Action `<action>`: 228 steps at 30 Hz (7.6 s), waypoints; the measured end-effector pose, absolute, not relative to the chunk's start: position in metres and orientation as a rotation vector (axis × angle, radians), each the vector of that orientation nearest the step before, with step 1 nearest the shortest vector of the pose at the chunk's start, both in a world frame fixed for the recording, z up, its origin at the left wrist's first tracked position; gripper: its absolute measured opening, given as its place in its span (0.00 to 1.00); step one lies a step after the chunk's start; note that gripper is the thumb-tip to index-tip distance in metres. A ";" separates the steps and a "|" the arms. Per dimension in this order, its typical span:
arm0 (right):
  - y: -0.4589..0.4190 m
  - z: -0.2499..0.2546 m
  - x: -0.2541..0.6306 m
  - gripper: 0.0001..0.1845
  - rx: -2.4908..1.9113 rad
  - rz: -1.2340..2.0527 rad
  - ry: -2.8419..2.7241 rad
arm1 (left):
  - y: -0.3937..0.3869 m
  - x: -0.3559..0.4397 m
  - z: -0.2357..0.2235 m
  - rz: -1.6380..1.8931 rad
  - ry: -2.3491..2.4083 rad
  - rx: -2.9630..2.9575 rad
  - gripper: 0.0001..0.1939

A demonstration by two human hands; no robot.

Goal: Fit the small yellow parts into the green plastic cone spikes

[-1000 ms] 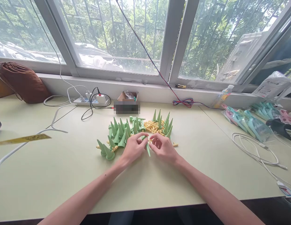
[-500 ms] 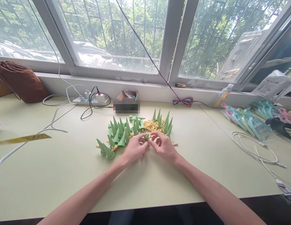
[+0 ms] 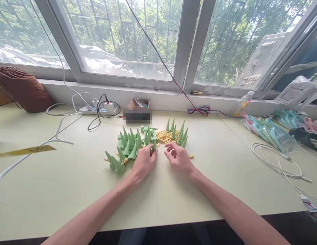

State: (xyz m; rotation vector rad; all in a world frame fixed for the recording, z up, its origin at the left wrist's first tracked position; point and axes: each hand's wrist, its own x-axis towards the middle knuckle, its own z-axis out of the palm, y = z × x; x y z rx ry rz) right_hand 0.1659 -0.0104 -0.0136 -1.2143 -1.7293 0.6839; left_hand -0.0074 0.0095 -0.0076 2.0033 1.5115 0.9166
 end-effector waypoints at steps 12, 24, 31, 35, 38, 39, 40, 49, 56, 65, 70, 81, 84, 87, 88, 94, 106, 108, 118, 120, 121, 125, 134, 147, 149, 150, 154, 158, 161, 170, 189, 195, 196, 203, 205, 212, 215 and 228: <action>-0.011 -0.013 0.166 0.09 -1.223 0.684 -1.731 | -0.005 -0.001 -0.005 1.362 1.233 2.064 0.18; -0.012 -0.013 0.166 0.07 -1.213 0.660 -1.734 | -0.007 0.000 -0.007 0.724 1.380 2.461 0.12; -0.013 -0.012 0.166 0.07 -1.209 0.631 -1.744 | -0.005 -0.002 -0.011 0.763 1.471 2.357 0.12; -0.012 -0.012 0.166 0.08 -1.205 0.610 -1.740 | -0.004 -0.003 -0.010 0.759 1.510 2.329 0.12; -0.014 -0.010 0.165 0.09 -1.199 0.607 -1.706 | -0.004 -0.002 -0.009 0.762 1.531 2.317 0.12; -0.015 -0.009 0.164 0.10 -1.189 0.599 -1.676 | -0.004 -0.002 -0.008 0.766 1.537 2.312 0.12; -0.016 -0.007 0.164 0.10 -1.179 0.575 -1.632 | -0.004 -0.002 -0.008 0.768 1.543 2.307 0.12; -0.013 0.000 0.175 0.11 -1.227 0.207 -1.048 | -0.004 -0.002 -0.010 0.772 1.382 2.352 0.11; -0.007 0.002 0.178 0.13 -1.280 0.232 -1.038 | -0.008 0.001 -0.005 0.744 1.141 2.401 0.10; 0.000 -0.008 0.181 0.16 -1.366 0.288 -1.089 | -0.002 -0.003 -0.012 0.777 1.291 2.435 0.14; 0.001 -0.010 0.182 0.16 -1.385 0.316 -1.103 | -0.001 -0.005 -0.012 0.746 1.388 2.437 0.13; 0.001 -0.010 0.182 0.17 -1.382 0.349 -1.089 | 0.001 -0.006 -0.015 0.754 1.419 2.413 0.18; 0.001 -0.009 0.182 0.17 -1.383 0.355 -1.085 | 0.001 -0.005 -0.015 0.711 1.457 2.405 0.19; 0.001 -0.008 0.181 0.18 -1.383 0.354 -1.081 | 0.000 -0.004 -0.014 0.673 1.479 2.396 0.19; 0.001 -0.008 0.181 0.18 -1.382 0.354 -1.080 | -0.001 -0.004 -0.012 0.662 1.489 2.392 0.19; 0.000 -0.008 0.181 0.18 -1.385 0.357 -1.079 | -0.004 -0.002 -0.004 0.581 1.545 2.365 0.19; 0.000 -0.007 0.182 0.17 -1.377 0.354 -1.080 | -0.010 -0.002 -0.006 0.518 1.659 2.406 0.16; 0.001 -0.006 0.181 0.17 -1.381 0.361 -1.077 | -0.010 -0.002 -0.006 0.516 1.681 2.410 0.16; 0.000 -0.006 0.181 0.18 -1.390 0.369 -1.073 | -0.010 -0.001 -0.003 0.491 1.780 2.396 0.13; 0.000 -0.007 0.181 0.18 -1.390 0.370 -1.071 | -0.011 -0.001 -0.003 0.484 1.795 2.388 0.13; 0.000 -0.007 0.181 0.18 -1.390 0.371 -1.069 | -0.011 -0.001 -0.003 0.481 1.803 2.384 0.13; 0.000 -0.006 0.181 0.18 -1.390 0.376 -1.065 | -0.011 0.000 -0.002 0.461 1.827 2.366 0.13; -0.001 -0.005 0.181 0.17 -1.388 0.369 -1.068 | -0.013 -0.002 0.004 0.430 1.830 2.359 0.13; -0.001 -0.005 0.181 0.16 -1.381 0.348 -1.070 | -0.013 -0.002 0.004 0.546 1.658 2.418 0.13; -0.002 -0.005 0.181 0.16 -1.375 0.315 -1.070 | -0.013 -0.002 0.002 0.604 1.532 2.430 0.13; -0.003 -0.005 0.180 0.16 -1.369 0.295 -1.068 | -0.013 -0.002 0.001 0.631 1.469 2.433 0.14; -0.006 -0.002 0.179 0.16 -1.305 0.228 -1.076 | -0.012 -0.001 -0.001 0.702 1.340 2.412 0.13; -0.011 0.000 0.176 0.15 -1.223 0.281 -1.173 | -0.013 -0.001 0.002 0.771 1.322 2.351 0.12; -0.014 0.000 0.173 0.14 -1.147 0.377 -1.304 | -0.014 -0.001 0.002 0.791 1.324 2.322 0.16; -0.016 -0.002 0.170 0.15 -1.036 0.560 -1.612 | -0.007 -0.002 -0.007 0.769 1.211 2.328 0.16; -0.001 -0.012 0.182 0.05 -1.644 0.322 -1.771 | -0.003 -0.004 0.000 0.730 1.241 2.074 0.08; -0.004 -0.009 0.180 0.09 -1.709 0.388 -1.802 | -0.005 -0.002 0.002 0.778 1.250 2.073 0.07; -0.004 -0.009 0.180 0.09 -1.722 0.389 -1.805 | -0.005 -0.002 0.002 0.789 1.259 2.094 0.06; -0.004 -0.010 0.181 0.07 -1.783 0.319 -1.785 | -0.004 -0.001 0.002 0.832 1.327 2.155 0.05; -0.004 -0.010 0.181 0.08 -1.804 0.320 -1.780 | -0.004 -0.001 0.002 0.847 1.327 2.153 0.06; -0.004 -0.009 0.182 0.08 -1.876 0.338 -1.804 | -0.004 0.000 0.000 0.885 1.303 2.121 0.07; -0.004 -0.009 0.182 0.08 -1.879 0.345 -1.823 | -0.004 -0.001 0.000 0.895 1.306 2.103 0.08; -0.003 -0.010 0.182 0.06 -1.861 0.272 -1.877 | -0.005 0.000 0.001 0.928 1.269 2.018 0.09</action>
